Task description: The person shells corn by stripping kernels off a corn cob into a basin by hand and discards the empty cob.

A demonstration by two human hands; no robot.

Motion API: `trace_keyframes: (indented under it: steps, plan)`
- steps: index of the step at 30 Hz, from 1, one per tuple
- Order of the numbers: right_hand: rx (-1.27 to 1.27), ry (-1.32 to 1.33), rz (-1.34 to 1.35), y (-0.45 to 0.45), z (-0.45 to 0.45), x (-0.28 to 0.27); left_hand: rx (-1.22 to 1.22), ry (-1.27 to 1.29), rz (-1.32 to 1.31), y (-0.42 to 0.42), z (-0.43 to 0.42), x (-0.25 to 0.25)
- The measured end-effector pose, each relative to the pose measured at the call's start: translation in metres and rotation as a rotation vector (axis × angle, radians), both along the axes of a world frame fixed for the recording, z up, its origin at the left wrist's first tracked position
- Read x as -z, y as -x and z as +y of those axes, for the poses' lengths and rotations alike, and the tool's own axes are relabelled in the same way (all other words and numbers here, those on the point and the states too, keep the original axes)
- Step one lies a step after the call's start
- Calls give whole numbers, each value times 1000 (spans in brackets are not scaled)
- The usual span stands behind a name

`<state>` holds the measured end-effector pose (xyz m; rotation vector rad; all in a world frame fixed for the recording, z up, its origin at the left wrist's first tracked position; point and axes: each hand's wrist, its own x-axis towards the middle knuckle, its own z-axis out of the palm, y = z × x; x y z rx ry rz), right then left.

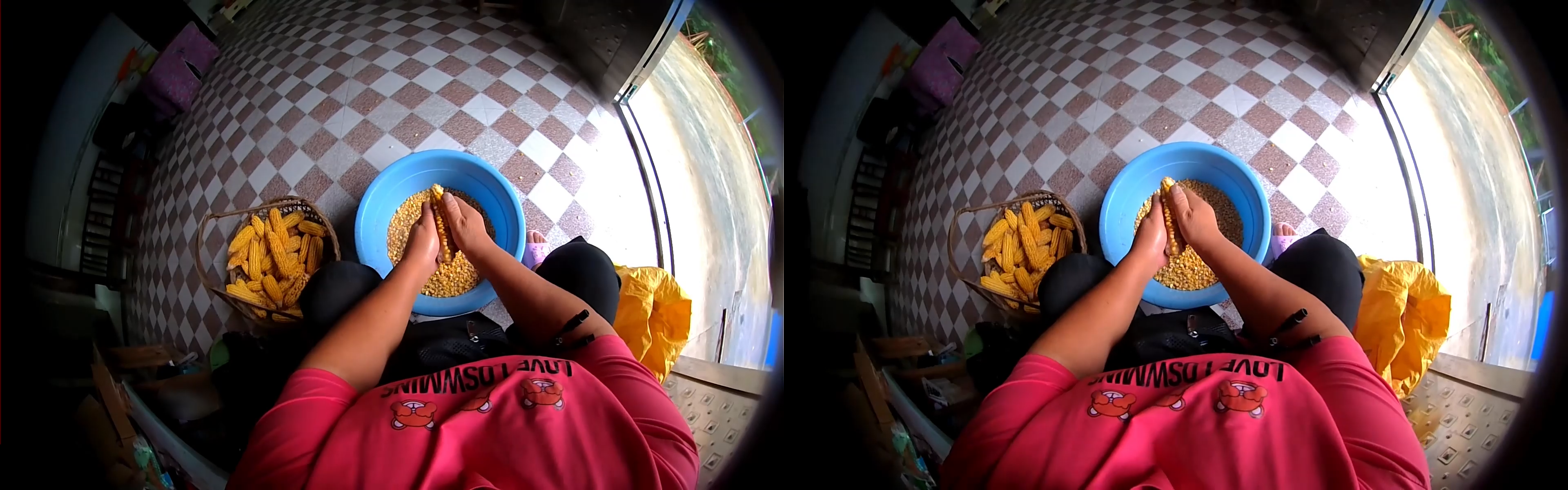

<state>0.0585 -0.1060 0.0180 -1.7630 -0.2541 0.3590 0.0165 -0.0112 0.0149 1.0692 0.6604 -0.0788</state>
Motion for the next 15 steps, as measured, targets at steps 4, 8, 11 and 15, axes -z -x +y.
trace_keyframes:
  steps: [4,8,11,15]
  plan:
    - [49,-32,-88,4,1,-3,4,245,19,3,-4,-9]
    - [104,12,-75,3,2,9,69,323,8,8,0,-8]
    - [116,-159,49,1,1,8,149,302,-22,7,5,-2]
    - [49,-161,262,-8,-6,-5,91,-19,37,3,-3,-1]
